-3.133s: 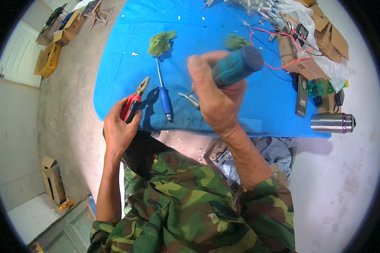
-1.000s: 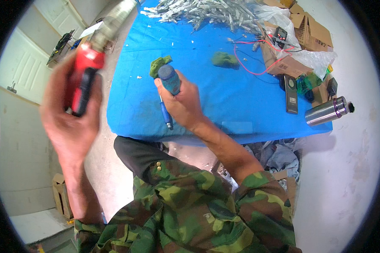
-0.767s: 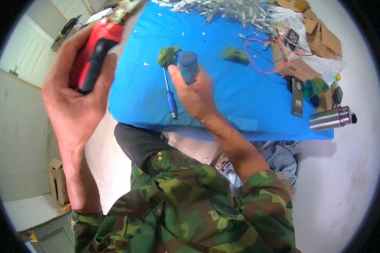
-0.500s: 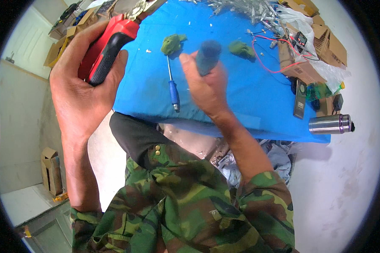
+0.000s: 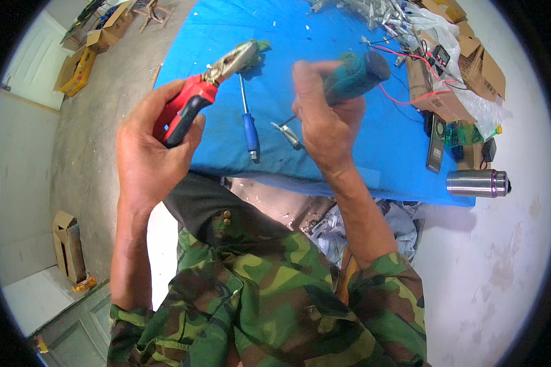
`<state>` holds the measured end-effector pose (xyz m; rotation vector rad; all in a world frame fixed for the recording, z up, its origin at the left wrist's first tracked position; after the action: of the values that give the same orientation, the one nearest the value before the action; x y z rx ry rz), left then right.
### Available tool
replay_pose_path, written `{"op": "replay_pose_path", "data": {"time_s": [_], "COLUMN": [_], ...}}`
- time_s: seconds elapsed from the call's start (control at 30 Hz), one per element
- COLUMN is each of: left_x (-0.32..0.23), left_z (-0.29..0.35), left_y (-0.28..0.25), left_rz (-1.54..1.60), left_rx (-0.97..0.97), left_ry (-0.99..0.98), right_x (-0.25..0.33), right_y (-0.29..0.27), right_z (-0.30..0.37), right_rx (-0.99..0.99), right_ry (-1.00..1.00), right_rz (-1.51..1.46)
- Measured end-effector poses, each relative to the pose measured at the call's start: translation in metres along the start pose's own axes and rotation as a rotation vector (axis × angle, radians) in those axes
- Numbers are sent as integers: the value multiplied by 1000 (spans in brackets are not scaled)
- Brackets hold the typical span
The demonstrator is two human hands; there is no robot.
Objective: The person uses pliers and a screwdriver to assemble small metal components on a table, then wipes one of the parts with a cloth.
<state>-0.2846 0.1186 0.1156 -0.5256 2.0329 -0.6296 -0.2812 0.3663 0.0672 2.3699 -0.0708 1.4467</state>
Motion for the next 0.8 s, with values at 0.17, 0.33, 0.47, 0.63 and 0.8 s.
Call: {"op": "replay_pose_path", "data": {"time_s": [0.17, 0.33, 0.47, 0.63, 0.8], "left_x": [23, 33, 43, 55, 61], "left_z": [10, 14, 19, 25, 29], "left_y": [26, 35, 41, 44, 45], "left_rz": [17, 17, 34, 62, 73], "left_rx": [91, 121, 121, 117, 116], "left_ry": [-72, -137, -163, -197, -212], "right_x": [-2, 0, 0, -1, -3], "right_y": [-8, -5, -3, -1, -5], "right_z": [4, 6, 11, 9, 6], "right_rx": [-45, -46, -81, -92, -135], "right_ry": [58, 34, 20, 17, 17], "right_rz": [66, 110, 154, 139, 217]}}
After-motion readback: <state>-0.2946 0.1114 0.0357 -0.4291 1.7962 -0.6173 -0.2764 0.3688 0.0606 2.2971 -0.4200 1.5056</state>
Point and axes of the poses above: each hand's wrist, its own z-axis away from the middle knuckle, its own y-axis out of the palm, x = y × z, the point moved 10 cm from there along -z, towards the middle knuckle, and after that the axes turned 4 degrees about -z, right-handed, at the moved point
